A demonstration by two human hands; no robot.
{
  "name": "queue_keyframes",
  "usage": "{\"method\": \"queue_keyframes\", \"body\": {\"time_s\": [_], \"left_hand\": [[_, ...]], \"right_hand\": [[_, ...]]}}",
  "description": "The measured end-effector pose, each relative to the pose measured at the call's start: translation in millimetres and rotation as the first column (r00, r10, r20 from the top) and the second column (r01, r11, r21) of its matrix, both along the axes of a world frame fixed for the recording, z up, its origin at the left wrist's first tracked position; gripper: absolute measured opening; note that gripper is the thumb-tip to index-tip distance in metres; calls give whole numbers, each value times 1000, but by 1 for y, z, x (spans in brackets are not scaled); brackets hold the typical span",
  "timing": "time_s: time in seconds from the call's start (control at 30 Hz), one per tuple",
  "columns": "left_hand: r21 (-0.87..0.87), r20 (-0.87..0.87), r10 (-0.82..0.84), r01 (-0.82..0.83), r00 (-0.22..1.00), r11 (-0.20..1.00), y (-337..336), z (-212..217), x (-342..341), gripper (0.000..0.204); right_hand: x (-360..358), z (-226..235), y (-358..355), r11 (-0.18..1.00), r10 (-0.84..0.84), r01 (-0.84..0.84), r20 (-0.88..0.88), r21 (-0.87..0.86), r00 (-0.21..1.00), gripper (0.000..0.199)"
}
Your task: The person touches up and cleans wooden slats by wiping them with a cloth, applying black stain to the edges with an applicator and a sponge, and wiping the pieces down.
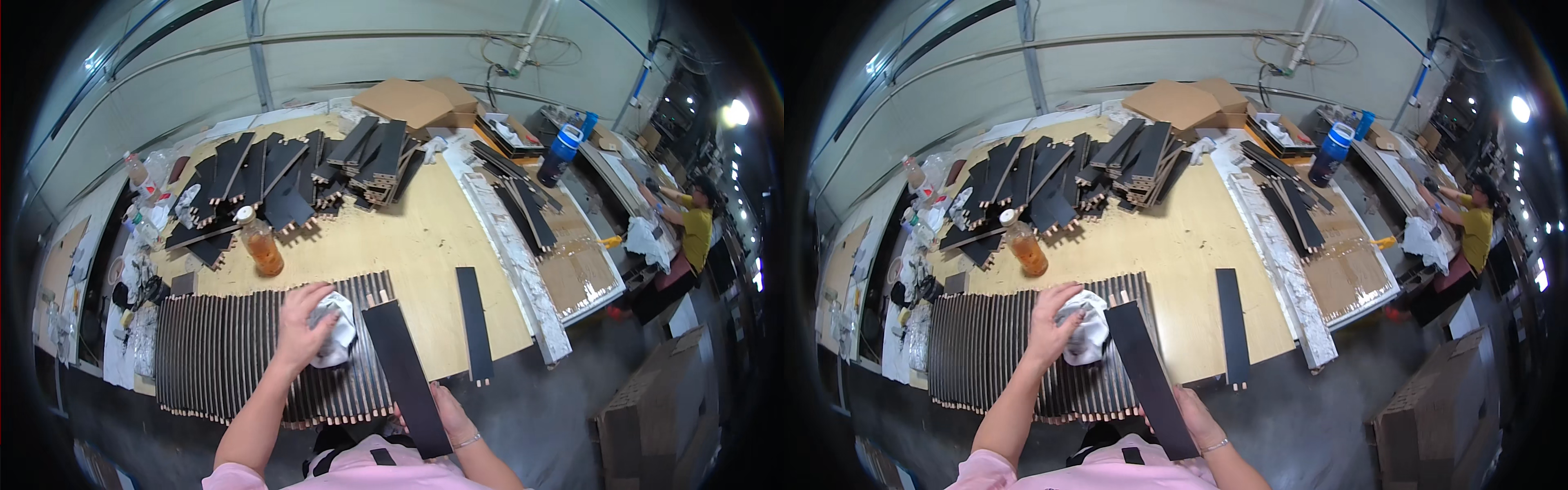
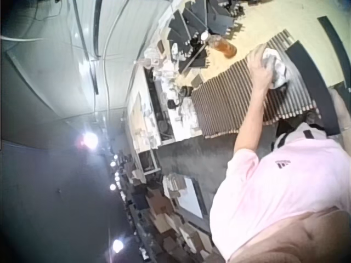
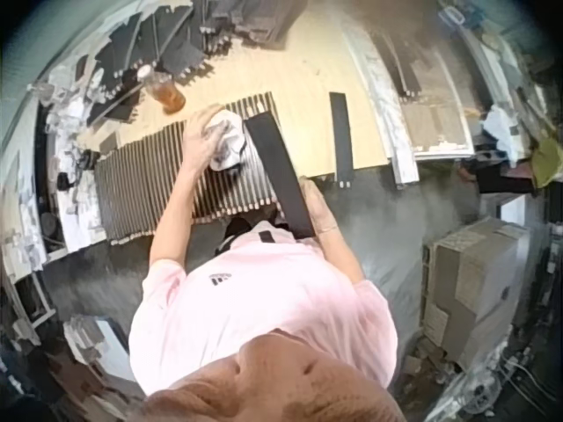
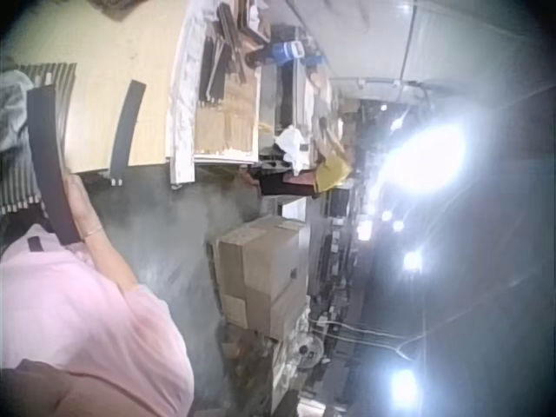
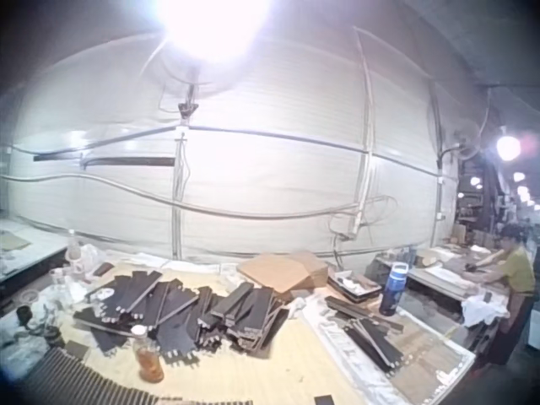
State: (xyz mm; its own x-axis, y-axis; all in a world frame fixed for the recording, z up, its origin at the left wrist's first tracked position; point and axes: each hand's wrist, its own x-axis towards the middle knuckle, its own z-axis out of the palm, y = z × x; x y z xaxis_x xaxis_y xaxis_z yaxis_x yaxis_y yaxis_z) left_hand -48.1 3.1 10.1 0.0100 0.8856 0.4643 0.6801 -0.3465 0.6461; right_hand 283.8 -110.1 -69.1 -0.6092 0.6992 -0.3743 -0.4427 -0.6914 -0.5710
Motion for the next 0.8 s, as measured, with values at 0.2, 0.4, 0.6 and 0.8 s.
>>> {"method": "queue_keyframes", "body": {"time_s": [0.2, 0.4, 0.6, 0.8], "left_hand": [[-369, 782, -33, 506, 622, 779, -15, 1, -22, 34], [-202, 967, 253, 490, -37, 848, -81, -16, -32, 35], [-178, 976, 218, 692, 30, 699, -164, -11, -49, 28], [-333, 634, 153, 89, 758, 939, -142, -2, -323, 9]], "right_hand": [[-20, 56, 20, 959, 189, -203, -84, -198, 978, 58], [-72, 66, 32, 911, -110, 197, -248, 361, 962, 66], [-209, 68, 33, 931, -283, 328, -250, 162, 926, 73], [-313, 53, 10, 955, -280, 291, -137, 62, 950, 68]]}}
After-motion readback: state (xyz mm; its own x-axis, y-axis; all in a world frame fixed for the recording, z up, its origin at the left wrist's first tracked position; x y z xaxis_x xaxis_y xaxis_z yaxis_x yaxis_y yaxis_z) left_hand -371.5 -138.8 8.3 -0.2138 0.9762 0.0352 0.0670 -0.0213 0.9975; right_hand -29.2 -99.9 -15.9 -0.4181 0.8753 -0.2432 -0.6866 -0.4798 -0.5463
